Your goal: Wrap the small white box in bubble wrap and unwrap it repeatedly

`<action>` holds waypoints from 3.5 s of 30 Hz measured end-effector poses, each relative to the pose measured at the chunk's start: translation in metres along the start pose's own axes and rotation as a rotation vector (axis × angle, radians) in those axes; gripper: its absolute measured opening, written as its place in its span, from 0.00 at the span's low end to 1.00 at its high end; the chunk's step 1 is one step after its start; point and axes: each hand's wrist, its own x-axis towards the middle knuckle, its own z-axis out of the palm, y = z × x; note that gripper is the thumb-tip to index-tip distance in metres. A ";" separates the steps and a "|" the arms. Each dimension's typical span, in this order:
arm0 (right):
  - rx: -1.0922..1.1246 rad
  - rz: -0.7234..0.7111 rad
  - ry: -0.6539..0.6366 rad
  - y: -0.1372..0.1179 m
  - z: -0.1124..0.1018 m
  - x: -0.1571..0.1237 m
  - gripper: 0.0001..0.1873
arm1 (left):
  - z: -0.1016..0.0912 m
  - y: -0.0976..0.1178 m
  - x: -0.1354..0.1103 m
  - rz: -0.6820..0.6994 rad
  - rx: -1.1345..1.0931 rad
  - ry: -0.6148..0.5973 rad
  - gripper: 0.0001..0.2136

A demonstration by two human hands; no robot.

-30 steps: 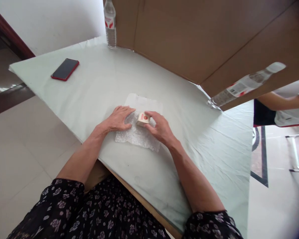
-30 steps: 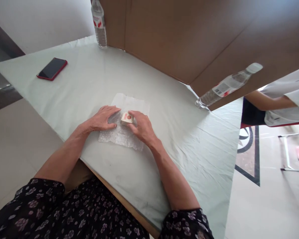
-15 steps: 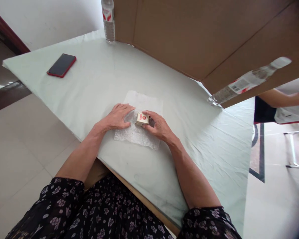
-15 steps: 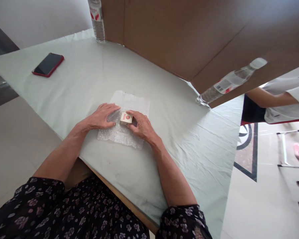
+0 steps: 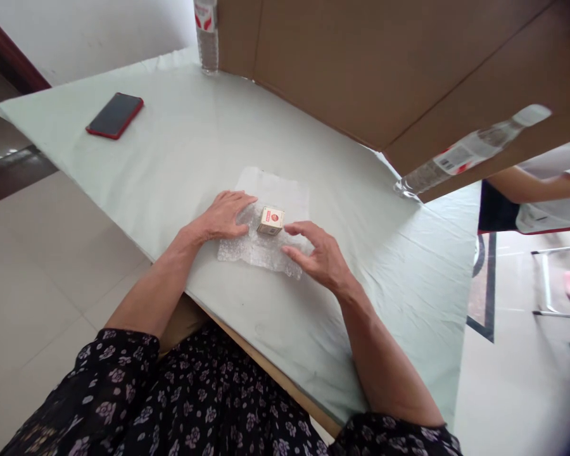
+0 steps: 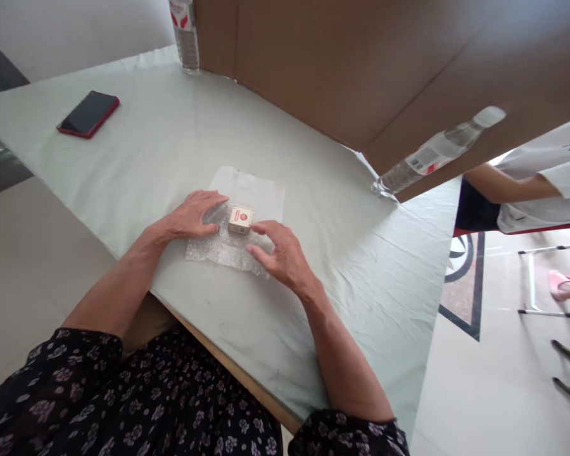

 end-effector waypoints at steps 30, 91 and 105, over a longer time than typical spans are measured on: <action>-0.426 -0.181 0.006 -0.021 0.034 -0.018 0.10 | -0.006 0.016 -0.002 0.244 -0.426 0.203 0.16; 0.417 0.324 0.228 0.017 0.026 0.046 0.09 | 0.011 0.044 0.012 -0.254 -0.713 0.303 0.08; 0.176 0.232 0.442 0.016 0.013 0.042 0.06 | 0.011 0.043 0.013 -0.244 -0.743 0.291 0.09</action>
